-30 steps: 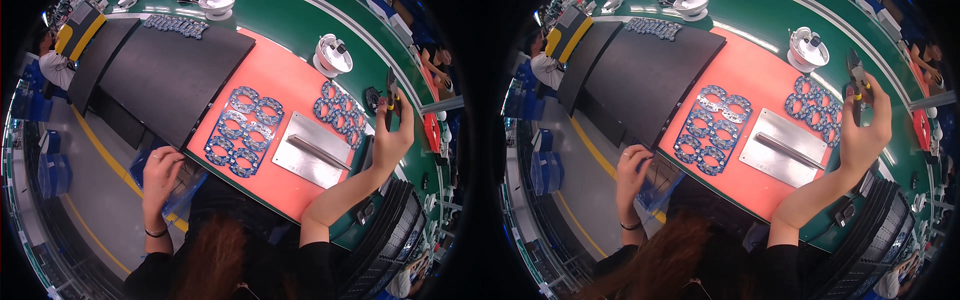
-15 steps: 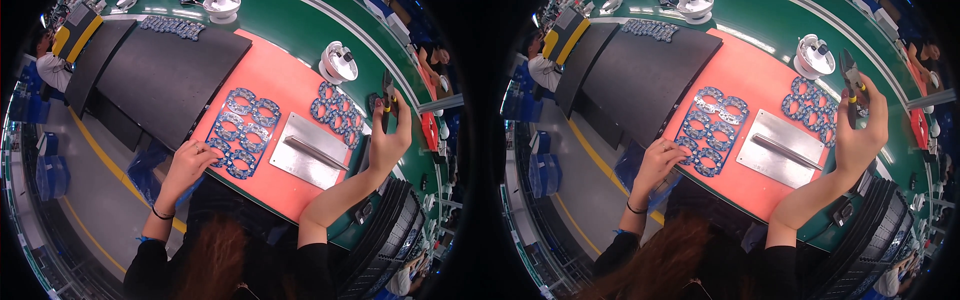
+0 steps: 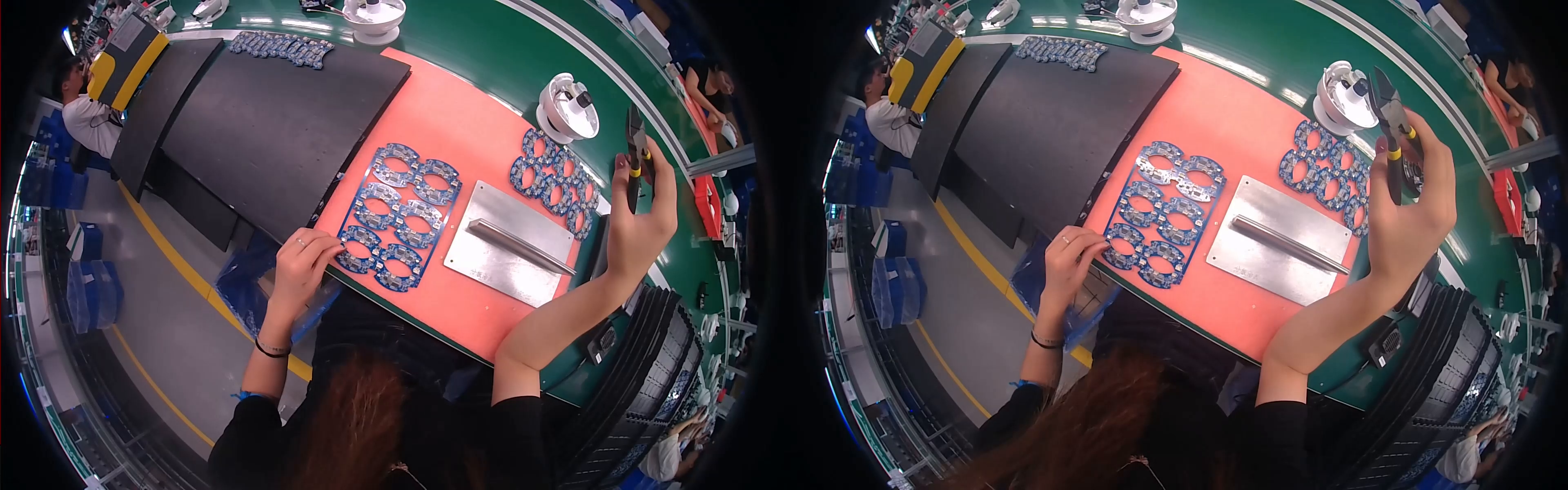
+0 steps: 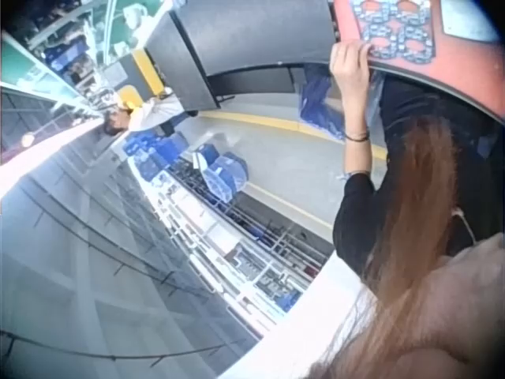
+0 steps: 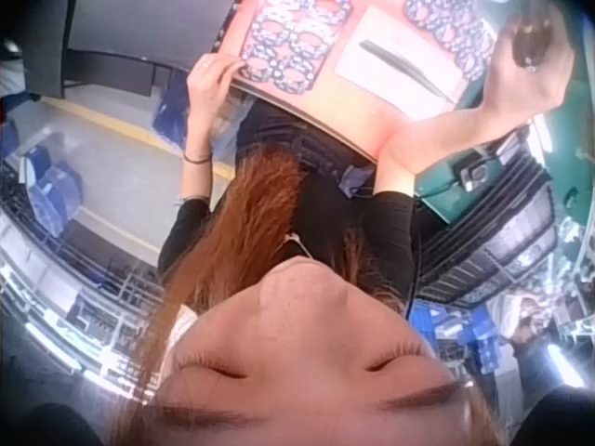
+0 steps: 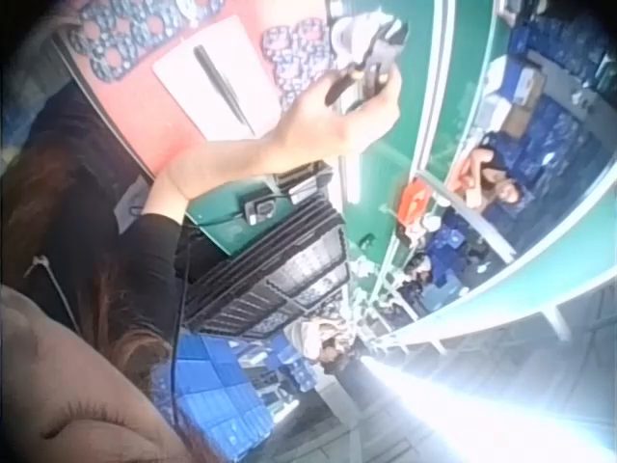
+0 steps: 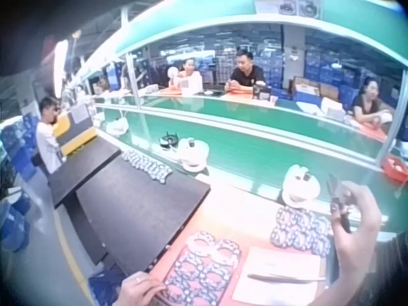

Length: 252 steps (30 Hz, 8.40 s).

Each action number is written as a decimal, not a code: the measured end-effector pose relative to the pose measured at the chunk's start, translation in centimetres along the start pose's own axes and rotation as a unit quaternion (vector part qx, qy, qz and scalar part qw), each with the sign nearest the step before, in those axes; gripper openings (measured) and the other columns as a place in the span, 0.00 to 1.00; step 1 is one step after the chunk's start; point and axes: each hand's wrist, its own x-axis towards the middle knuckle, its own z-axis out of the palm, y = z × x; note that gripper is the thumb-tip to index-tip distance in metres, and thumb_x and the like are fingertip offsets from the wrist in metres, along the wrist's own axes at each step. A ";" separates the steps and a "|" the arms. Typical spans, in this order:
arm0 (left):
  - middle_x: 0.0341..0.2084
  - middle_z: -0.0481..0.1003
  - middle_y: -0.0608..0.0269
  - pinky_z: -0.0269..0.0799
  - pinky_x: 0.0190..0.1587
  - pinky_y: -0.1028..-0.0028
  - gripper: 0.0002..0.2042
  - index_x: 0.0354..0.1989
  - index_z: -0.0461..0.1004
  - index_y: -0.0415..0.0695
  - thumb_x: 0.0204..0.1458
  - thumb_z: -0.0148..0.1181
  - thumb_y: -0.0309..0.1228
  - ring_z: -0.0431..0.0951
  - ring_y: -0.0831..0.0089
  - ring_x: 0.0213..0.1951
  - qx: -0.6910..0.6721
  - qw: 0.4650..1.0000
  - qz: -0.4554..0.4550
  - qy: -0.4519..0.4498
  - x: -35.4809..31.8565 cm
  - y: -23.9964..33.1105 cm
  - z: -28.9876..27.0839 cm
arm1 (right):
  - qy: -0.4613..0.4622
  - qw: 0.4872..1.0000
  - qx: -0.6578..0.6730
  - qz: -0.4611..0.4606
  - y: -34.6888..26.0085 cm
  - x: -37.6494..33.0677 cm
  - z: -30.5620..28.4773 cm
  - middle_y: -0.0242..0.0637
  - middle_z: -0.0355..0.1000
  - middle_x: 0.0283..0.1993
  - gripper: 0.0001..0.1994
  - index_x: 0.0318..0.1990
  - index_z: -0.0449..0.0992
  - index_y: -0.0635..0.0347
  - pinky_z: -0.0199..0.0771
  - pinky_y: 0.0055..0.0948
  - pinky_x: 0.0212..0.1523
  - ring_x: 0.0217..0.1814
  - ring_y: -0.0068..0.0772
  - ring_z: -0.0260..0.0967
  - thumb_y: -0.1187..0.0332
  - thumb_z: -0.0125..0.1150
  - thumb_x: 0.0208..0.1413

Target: The recorder is assembling electronic circuit boards into lighting components using pliers on an industrial assembly line.

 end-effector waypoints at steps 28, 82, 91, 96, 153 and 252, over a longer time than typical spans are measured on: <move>0.29 0.78 0.54 0.76 0.38 0.63 0.07 0.37 0.75 0.37 0.50 0.64 0.18 0.80 0.54 0.33 0.042 0.998 0.032 -0.023 0.2 -0.2 0.0 | 0.006 1.000 0.010 0.000 0.1 0.0 0.1 0.35 0.78 0.42 0.18 0.50 0.80 0.58 0.74 0.29 0.44 0.41 0.29 0.78 0.78 0.67 0.50; 0.31 0.81 0.49 0.77 0.40 0.66 0.06 0.36 0.79 0.38 0.50 0.62 0.18 0.82 0.56 0.35 0.072 0.928 -0.318 -0.180 -11.4 -4.5 -7.3 | 0.102 0.987 -0.055 0.115 4.0 -0.3 -3.2 0.35 0.77 0.42 0.15 0.53 0.78 0.64 0.71 0.24 0.50 0.46 0.23 0.74 0.76 0.64 0.58; 0.31 0.83 0.54 0.76 0.40 0.67 0.03 0.29 0.81 0.38 0.46 0.67 0.22 0.82 0.56 0.33 -0.161 0.906 -0.032 -0.390 4.8 11.6 -7.9 | 0.287 0.942 -0.069 0.162 8.2 0.8 -12.8 0.33 0.78 0.40 0.14 0.51 0.77 0.64 0.73 0.25 0.47 0.40 0.23 0.75 0.75 0.65 0.58; 0.27 0.80 0.53 0.76 0.36 0.70 0.09 0.23 0.78 0.35 0.56 0.61 0.23 0.78 0.66 0.24 -0.575 0.734 0.249 -0.262 16.3 17.0 -0.9 | 0.214 0.949 -0.224 0.060 11.0 2.0 -17.2 0.33 0.77 0.39 0.18 0.53 0.79 0.56 0.74 0.30 0.45 0.39 0.27 0.74 0.74 0.67 0.52; 0.28 0.78 0.53 0.73 0.39 0.60 0.07 0.32 0.81 0.42 0.56 0.64 0.32 0.79 0.55 0.34 -0.298 0.897 0.272 -0.182 31.2 38.1 45.7 | -0.234 0.827 -0.494 0.134 32.0 -3.6 -15.6 0.37 0.77 0.34 0.08 0.35 0.82 0.55 0.75 0.41 0.42 0.39 0.41 0.79 0.68 0.69 0.46; 0.22 0.79 0.59 0.74 0.30 0.71 0.03 0.36 0.78 0.37 0.58 0.61 0.24 0.81 0.72 0.26 -0.072 0.864 -0.451 -0.211 -6.8 -1.9 -10.6 | 0.057 0.990 0.045 0.124 -0.4 1.9 -1.9 0.34 0.75 0.37 0.15 0.50 0.78 0.65 0.71 0.26 0.42 0.36 0.24 0.71 0.72 0.68 0.55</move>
